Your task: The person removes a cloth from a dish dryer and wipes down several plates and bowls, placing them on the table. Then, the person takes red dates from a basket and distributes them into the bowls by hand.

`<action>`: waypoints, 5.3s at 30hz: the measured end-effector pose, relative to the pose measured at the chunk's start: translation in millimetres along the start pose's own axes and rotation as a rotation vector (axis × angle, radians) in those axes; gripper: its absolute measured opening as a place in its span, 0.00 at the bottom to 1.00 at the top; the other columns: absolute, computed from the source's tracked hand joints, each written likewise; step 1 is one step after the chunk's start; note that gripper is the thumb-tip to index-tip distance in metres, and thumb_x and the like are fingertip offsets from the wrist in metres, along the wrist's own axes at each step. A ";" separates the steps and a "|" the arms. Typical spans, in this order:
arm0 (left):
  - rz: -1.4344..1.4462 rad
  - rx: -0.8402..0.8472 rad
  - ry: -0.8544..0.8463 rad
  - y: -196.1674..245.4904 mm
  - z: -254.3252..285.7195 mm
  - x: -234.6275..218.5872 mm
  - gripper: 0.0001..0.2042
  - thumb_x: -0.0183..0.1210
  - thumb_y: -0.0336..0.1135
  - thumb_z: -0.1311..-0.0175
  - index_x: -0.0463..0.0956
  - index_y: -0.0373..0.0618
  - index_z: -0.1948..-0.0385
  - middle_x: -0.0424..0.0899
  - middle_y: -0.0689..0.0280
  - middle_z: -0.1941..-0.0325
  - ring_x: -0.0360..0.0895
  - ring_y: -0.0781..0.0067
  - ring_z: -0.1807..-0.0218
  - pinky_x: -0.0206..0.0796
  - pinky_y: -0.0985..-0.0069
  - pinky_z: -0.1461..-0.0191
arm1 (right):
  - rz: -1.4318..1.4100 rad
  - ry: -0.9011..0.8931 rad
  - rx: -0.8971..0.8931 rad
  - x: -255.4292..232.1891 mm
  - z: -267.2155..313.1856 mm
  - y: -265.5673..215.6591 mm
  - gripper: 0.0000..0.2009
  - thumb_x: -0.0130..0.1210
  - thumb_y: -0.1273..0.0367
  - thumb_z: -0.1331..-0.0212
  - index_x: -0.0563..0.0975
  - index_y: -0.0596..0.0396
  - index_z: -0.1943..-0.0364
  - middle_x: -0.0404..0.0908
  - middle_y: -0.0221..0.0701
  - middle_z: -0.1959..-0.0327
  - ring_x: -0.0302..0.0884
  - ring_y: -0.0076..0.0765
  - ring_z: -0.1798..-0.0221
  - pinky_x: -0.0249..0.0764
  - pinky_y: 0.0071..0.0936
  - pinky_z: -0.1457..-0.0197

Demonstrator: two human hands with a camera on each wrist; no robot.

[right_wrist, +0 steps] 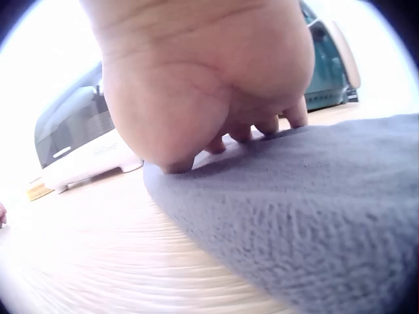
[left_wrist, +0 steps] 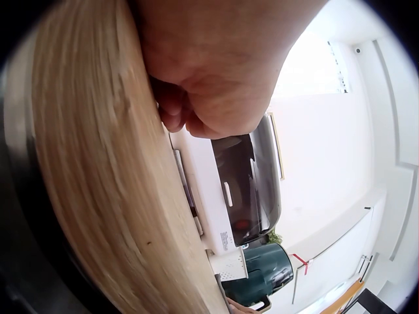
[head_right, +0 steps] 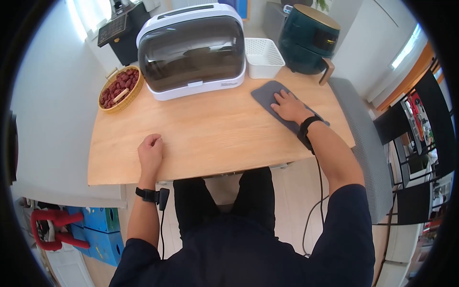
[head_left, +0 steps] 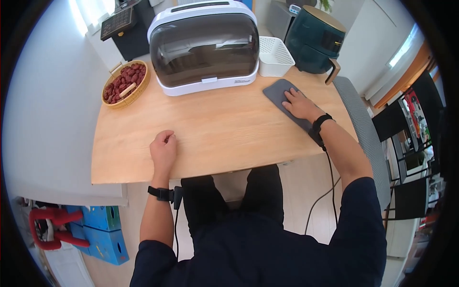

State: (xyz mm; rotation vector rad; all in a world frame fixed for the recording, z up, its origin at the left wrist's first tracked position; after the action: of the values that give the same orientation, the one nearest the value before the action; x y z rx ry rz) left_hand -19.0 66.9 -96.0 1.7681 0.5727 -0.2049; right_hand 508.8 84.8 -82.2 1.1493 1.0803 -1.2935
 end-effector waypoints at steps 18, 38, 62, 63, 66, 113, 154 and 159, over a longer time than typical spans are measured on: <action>-0.460 0.422 -0.239 113.5 9.7 122.5 0.16 0.63 0.40 0.35 0.83 0.38 0.53 0.80 0.44 0.40 0.74 0.38 0.35 0.67 0.52 0.32 | -0.879 0.315 -0.194 -69.6 5.2 -220.0 0.16 0.54 0.61 0.31 0.86 0.59 0.56 0.90 0.39 0.60 0.87 0.49 0.58 0.80 0.40 0.52; -0.817 0.072 -0.465 -4.5 -79.2 22.8 0.38 0.48 0.65 0.27 0.61 0.50 0.23 0.50 0.52 0.15 0.42 0.43 0.14 0.34 0.36 0.18 | -1.550 0.230 0.123 40.1 77.1 -182.1 0.09 0.58 0.68 0.28 0.84 0.58 0.55 0.85 0.27 0.70 0.76 0.17 0.73 0.71 0.17 0.71; -0.946 -0.284 -0.128 -130.5 -103.5 -192.0 0.38 0.44 0.66 0.25 0.57 0.53 0.21 0.49 0.54 0.14 0.42 0.43 0.14 0.31 0.34 0.18 | -1.533 0.329 0.018 35.4 88.5 -179.4 0.09 0.58 0.69 0.28 0.84 0.62 0.55 0.84 0.27 0.71 0.76 0.17 0.71 0.73 0.18 0.66; -0.953 -0.273 -0.123 -126.9 -92.2 -192.4 0.38 0.45 0.65 0.25 0.58 0.51 0.22 0.50 0.52 0.15 0.42 0.41 0.15 0.31 0.33 0.18 | -1.545 0.322 0.013 36.7 88.4 -179.0 0.09 0.58 0.69 0.28 0.84 0.61 0.55 0.84 0.27 0.70 0.76 0.17 0.71 0.73 0.18 0.66; -0.964 -0.237 -0.095 -112.3 -50.7 -187.0 0.38 0.46 0.64 0.25 0.58 0.48 0.22 0.51 0.49 0.15 0.44 0.40 0.15 0.32 0.32 0.19 | -1.572 0.306 0.018 38.9 87.9 -179.0 0.09 0.59 0.70 0.29 0.84 0.61 0.55 0.84 0.27 0.70 0.77 0.18 0.70 0.74 0.18 0.66; -0.327 0.418 -0.209 86.4 77.5 45.9 0.22 0.64 0.35 0.34 0.78 0.35 0.40 0.80 0.47 0.37 0.71 0.41 0.29 0.62 0.54 0.26 | -0.258 0.507 -0.163 3.7 172.6 -76.8 0.25 0.62 0.54 0.35 0.79 0.49 0.37 0.71 0.46 0.28 0.65 0.57 0.24 0.61 0.53 0.23; -0.448 0.532 -0.043 96.6 85.5 47.0 0.13 0.66 0.35 0.40 0.82 0.40 0.57 0.82 0.52 0.43 0.76 0.42 0.36 0.67 0.50 0.32 | 0.014 0.161 -0.114 5.1 71.8 -176.1 0.24 0.49 0.60 0.29 0.70 0.51 0.31 0.63 0.57 0.26 0.66 0.81 0.31 0.70 0.72 0.40; -0.200 0.551 0.019 102.9 72.4 34.4 0.12 0.65 0.32 0.40 0.82 0.40 0.56 0.83 0.52 0.43 0.76 0.44 0.36 0.67 0.50 0.32 | -0.081 0.349 -0.421 3.5 107.0 -271.6 0.25 0.55 0.59 0.33 0.75 0.50 0.33 0.69 0.51 0.27 0.67 0.73 0.29 0.64 0.69 0.34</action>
State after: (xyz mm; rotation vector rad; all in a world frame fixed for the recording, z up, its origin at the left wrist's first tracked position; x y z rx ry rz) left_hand 71.5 -10.2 -42.3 2.2422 0.7573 -0.5245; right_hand 232.6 -9.5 -75.6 1.0328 1.5835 -0.8796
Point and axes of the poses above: each hand's wrist, its own z-axis away from the middle knuckle, its own x-axis out of the palm, y = z × x, the point moved 10 cm from there along -z, towards the middle knuckle
